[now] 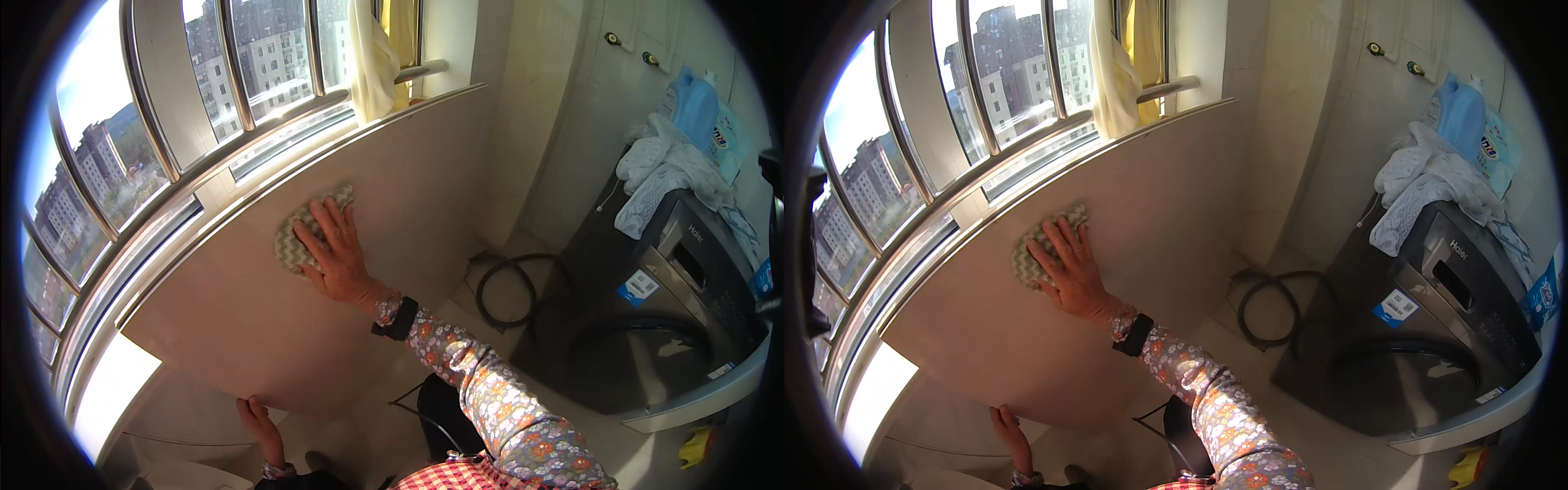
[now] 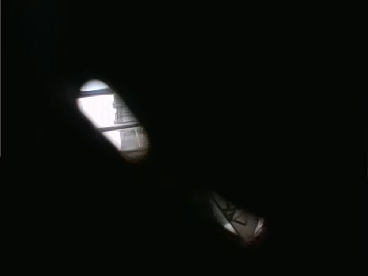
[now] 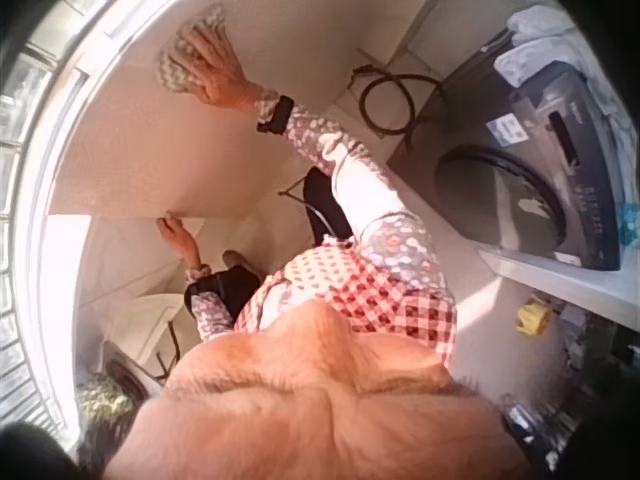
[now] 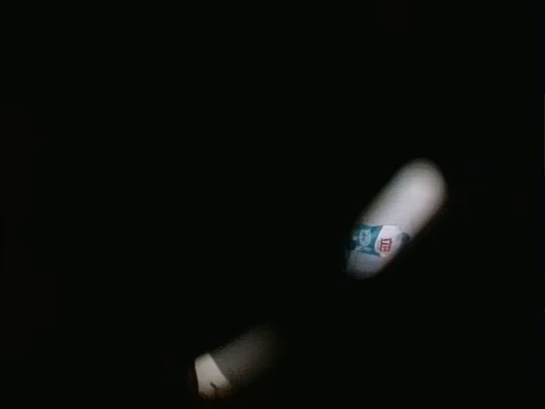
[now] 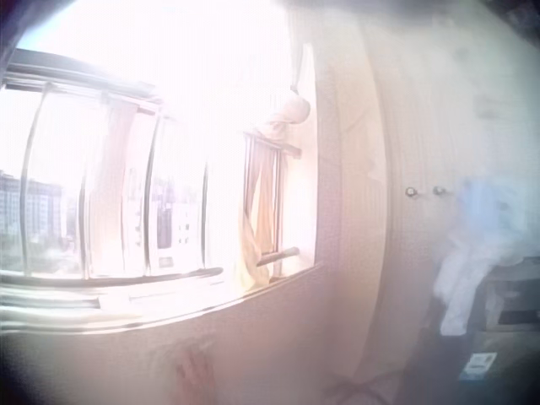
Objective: The person wipes the front and door of a washing machine with a cloth, then cleans the side of a cabinet, the window sill, and a small table with potted plants. The person also adjusts the camera strap on their arm.
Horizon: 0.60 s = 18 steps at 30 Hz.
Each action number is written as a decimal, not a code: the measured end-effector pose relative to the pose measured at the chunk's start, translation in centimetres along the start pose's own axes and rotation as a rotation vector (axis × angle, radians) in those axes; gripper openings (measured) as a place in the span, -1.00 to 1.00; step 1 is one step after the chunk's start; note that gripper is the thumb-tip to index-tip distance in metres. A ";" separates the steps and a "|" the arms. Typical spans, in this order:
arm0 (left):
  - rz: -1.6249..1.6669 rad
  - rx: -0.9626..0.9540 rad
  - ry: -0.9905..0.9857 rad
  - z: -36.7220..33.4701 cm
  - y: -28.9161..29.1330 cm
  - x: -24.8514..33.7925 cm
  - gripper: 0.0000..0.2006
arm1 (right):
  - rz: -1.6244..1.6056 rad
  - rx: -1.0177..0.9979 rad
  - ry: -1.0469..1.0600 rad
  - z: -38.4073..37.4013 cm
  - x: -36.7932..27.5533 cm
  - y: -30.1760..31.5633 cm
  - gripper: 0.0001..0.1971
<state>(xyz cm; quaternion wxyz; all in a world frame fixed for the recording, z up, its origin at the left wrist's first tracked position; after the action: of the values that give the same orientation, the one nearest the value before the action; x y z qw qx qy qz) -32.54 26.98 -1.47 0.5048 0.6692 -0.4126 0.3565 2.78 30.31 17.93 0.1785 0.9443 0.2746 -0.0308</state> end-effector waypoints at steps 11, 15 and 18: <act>0.067 0.081 -0.064 0.1 0.6 -0.4 -0.69 | 0.196 0.355 -0.178 -5.7 11.6 7.5 -0.44; 0.041 0.058 -0.013 0.2 1.0 -0.9 -0.76 | 0.194 0.479 -0.461 -0.9 18.0 9.2 -0.47; 0.032 0.050 -0.006 -0.1 1.1 -1.2 -0.77 | 0.209 0.516 -0.717 6.2 22.0 9.1 -0.49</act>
<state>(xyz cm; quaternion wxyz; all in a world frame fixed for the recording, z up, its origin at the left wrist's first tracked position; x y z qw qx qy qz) -34.04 27.11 -2.10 0.4810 0.6760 -0.4158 0.3725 26.51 32.14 11.61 0.0235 0.9103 0.0822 -0.4050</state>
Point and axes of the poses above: each hand's wrist, its own z-axis away from the middle knuckle, its own y-axis out of the back of the hand, x = y × z, the point moved 7 cm from there along -z, towards the middle knuckle
